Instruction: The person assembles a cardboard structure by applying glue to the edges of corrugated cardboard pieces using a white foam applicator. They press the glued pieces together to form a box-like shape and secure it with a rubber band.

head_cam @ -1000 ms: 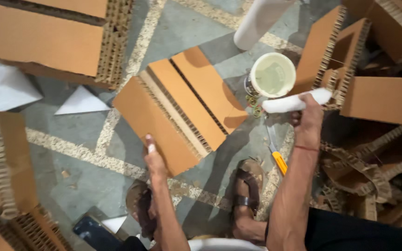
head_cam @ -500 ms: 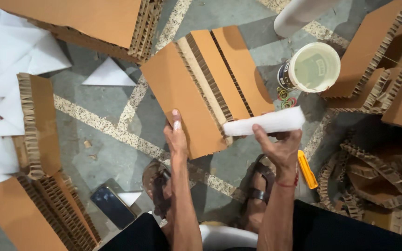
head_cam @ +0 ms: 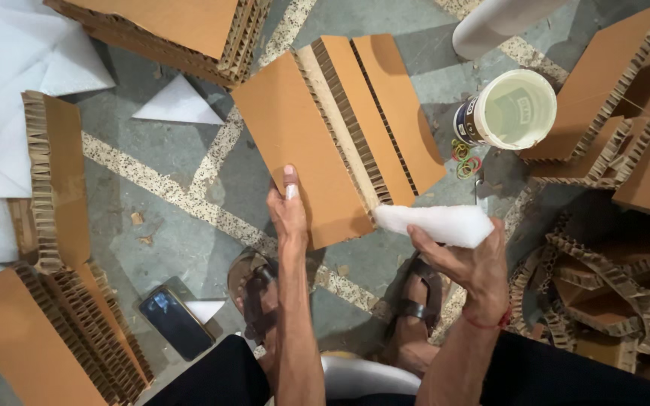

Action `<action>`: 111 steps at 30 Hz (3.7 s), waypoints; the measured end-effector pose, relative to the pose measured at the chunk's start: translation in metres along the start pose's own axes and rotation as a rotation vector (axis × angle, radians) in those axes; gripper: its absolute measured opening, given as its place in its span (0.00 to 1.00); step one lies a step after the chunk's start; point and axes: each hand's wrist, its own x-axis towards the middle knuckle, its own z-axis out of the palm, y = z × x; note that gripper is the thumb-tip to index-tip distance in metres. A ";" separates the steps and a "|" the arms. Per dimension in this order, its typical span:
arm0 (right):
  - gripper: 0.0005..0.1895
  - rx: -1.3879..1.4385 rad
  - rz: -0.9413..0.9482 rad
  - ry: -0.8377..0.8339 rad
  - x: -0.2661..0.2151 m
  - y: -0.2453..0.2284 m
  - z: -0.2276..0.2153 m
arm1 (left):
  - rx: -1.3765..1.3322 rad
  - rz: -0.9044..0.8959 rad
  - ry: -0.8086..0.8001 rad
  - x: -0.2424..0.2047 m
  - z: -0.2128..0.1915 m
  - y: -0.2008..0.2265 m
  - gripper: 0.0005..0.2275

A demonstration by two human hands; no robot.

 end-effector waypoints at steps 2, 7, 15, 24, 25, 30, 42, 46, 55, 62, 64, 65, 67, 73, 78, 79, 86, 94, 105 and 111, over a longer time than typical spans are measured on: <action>0.13 0.424 0.265 -0.118 -0.003 0.004 0.005 | 0.021 -0.016 -0.001 0.000 0.000 0.000 0.25; 0.14 0.411 0.107 -0.023 -0.011 0.003 0.024 | 0.045 -0.102 0.024 -0.004 0.003 -0.001 0.24; 0.10 0.113 0.125 0.142 -0.017 -0.015 0.066 | 0.128 -0.041 0.011 -0.010 0.003 -0.001 0.23; 0.08 0.091 0.146 0.237 0.019 -0.026 0.109 | 0.201 0.046 -0.004 -0.013 -0.003 -0.007 0.23; 0.07 0.299 0.343 0.225 0.027 -0.025 0.112 | 0.206 0.064 -0.008 -0.014 -0.004 -0.006 0.23; 0.14 0.370 0.511 0.188 0.071 -0.016 0.129 | 0.306 0.038 0.006 -0.017 -0.004 -0.005 0.21; 0.14 0.772 0.667 0.245 0.146 -0.002 0.153 | 0.232 0.216 -0.048 -0.017 -0.008 -0.010 0.18; 0.14 0.659 0.598 0.286 0.159 0.003 0.164 | 0.193 0.215 -0.054 -0.017 -0.009 -0.015 0.18; 0.14 0.429 0.449 0.290 0.168 0.015 0.183 | 0.306 0.212 -0.034 -0.015 -0.011 -0.023 0.17; 0.17 0.822 0.599 0.190 0.152 0.005 0.163 | 0.336 0.225 -0.050 -0.014 -0.013 -0.025 0.18; 0.17 0.862 0.598 0.095 0.145 0.007 0.155 | 0.325 0.244 -0.050 -0.014 -0.014 -0.023 0.18; 0.17 0.832 0.590 0.015 0.139 0.009 0.149 | 0.319 0.239 -0.050 -0.015 -0.015 -0.022 0.18; 0.15 0.746 0.471 -0.074 0.125 0.016 0.135 | 0.303 0.232 -0.053 -0.016 -0.016 -0.021 0.19; 0.19 1.027 0.608 -0.375 0.080 0.019 0.084 | 0.314 0.152 -0.035 -0.018 -0.014 -0.022 0.19; 0.18 1.277 0.987 -0.345 0.079 0.014 0.062 | 0.318 0.175 -0.054 -0.018 -0.014 -0.025 0.19; 0.15 1.113 0.904 -0.304 0.084 0.015 0.066 | 0.316 0.209 -0.068 -0.018 -0.014 -0.025 0.19; 0.10 0.735 0.656 0.015 0.156 0.031 0.127 | 0.283 0.257 -0.102 -0.022 -0.009 -0.023 0.19; 0.10 0.722 0.384 0.170 0.170 0.017 0.107 | 0.242 0.235 -0.108 -0.031 -0.002 -0.018 0.18; 0.06 0.742 0.370 0.036 0.136 0.002 0.089 | 0.311 0.296 -0.064 -0.039 0.002 -0.005 0.19; 0.08 0.598 0.546 -0.246 0.091 -0.014 0.060 | 0.318 0.204 -0.076 -0.040 0.002 -0.006 0.19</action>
